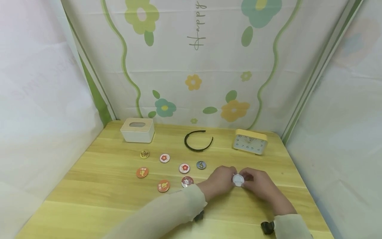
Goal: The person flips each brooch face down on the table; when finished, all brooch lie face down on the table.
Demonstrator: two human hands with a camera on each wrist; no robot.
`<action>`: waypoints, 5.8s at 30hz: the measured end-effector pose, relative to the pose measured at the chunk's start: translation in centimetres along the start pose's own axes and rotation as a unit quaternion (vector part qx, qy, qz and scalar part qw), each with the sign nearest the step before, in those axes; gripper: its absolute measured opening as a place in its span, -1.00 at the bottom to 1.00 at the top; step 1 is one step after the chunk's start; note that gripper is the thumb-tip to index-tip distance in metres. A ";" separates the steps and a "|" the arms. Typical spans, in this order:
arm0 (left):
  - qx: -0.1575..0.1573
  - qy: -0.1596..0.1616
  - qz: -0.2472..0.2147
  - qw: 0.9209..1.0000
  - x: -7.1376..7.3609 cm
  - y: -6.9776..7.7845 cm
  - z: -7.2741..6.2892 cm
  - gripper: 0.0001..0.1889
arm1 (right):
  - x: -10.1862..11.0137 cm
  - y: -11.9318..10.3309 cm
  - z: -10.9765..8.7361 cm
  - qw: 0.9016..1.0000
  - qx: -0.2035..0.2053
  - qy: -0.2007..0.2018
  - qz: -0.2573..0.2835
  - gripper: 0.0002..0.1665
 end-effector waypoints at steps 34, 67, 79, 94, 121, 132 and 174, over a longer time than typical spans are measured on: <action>-0.020 -0.017 0.019 0.999 -2.0 2.1 1.1 -0.86 | 1.6 2.0 -1.5 0.998 0.008 -0.025 -0.051 -0.62; 0.084 -0.051 -0.107 0.989 8.0 -12.6 -1.6 -0.54 | 1.9 1.8 -1.5 0.998 0.001 -0.023 -0.053 -0.62; 0.063 -0.051 -0.094 0.992 6.9 -13.8 -1.4 -0.62 | 1.9 2.1 -1.4 0.998 -0.003 -0.025 -0.050 -0.58; 0.026 -0.055 -0.045 0.997 5.3 -11.6 -1.2 -0.74 | 2.0 1.8 -1.5 0.999 -0.008 -0.031 -0.043 -0.52; -0.034 -0.040 -0.027 0.998 1.9 -4.0 -1.6 -0.95 | -1.3 -3.9 0.0 0.995 0.083 -0.006 -0.055 -0.63; -0.044 -0.043 -0.021 0.998 1.8 -3.8 -1.8 -0.94 | -2.2 -4.8 0.2 0.993 0.096 -0.005 -0.065 -0.80; 0.009 -0.010 -0.052 0.999 2.1 -3.7 -1.4 -0.91 | -2.6 -4.6 0.6 0.998 0.048 0.008 -0.046 -0.71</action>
Point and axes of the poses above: each hand's wrist, its own z-axis towards the middle knuckle, its own x-axis out of the back of the hand, y = z × x, the point moved 3 cm from there along z, towards the middle knuckle, and after that the axes turned 7 degrees about y, right-handed, at the moved point
